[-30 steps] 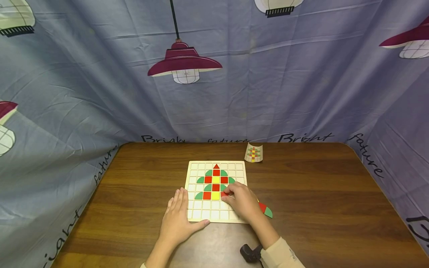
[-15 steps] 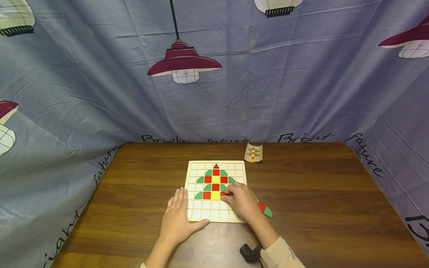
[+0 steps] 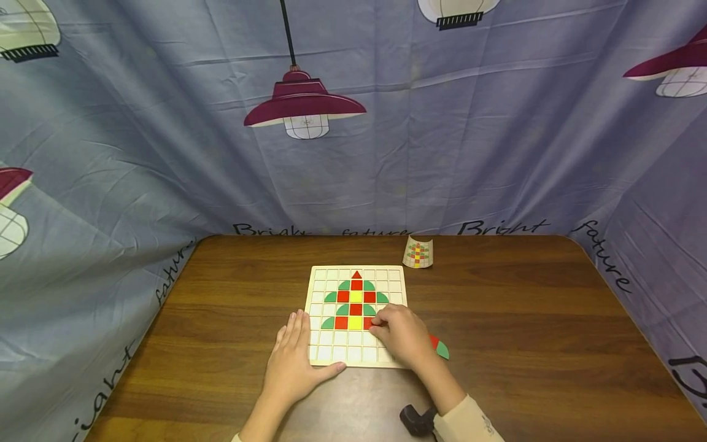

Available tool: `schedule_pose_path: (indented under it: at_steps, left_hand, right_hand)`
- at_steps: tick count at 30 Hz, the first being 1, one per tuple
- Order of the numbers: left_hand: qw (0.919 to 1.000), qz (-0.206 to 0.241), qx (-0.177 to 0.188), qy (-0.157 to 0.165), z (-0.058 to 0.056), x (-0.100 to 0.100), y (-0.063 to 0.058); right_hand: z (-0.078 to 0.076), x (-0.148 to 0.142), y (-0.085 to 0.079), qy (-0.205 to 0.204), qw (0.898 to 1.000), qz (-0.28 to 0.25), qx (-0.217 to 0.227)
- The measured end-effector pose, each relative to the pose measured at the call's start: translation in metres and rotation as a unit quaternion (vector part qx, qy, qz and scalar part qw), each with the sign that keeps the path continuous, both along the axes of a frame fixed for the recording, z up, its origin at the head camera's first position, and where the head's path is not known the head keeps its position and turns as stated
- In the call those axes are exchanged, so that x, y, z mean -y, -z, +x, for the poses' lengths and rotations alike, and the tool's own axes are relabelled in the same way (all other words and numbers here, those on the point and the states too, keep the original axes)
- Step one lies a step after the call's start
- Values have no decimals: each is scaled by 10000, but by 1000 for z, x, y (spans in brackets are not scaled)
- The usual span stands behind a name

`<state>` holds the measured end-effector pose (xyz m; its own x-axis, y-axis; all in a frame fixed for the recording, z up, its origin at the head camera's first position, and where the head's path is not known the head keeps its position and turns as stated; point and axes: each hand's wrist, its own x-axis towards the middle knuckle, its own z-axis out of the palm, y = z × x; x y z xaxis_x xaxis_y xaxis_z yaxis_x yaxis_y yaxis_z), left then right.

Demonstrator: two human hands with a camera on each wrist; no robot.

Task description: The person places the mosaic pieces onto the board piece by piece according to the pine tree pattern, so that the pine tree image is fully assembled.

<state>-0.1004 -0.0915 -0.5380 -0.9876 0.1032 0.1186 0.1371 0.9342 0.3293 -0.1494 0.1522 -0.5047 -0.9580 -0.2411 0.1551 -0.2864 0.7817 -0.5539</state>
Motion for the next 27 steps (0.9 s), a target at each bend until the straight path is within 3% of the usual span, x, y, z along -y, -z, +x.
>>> schedule_pose_path:
  at_steps: [10,15,20,27]
  left_hand:
    - [10000,32,-14,1,0,0,0]
    - [10000,3,-36,10,0,0,0]
    - [10000,-46,7,-23,0,0,0]
    - [10000,-29,-68,-7,1,-1,-1]
  right_hand:
    - [15,-56,-18,122,9980,361,501]
    - [27,-93,-23,236,9930,787,852]
    - [38,-116,-24,280,9885,868,1207]
    - [41,-120,-19,314,9922,668,1006]
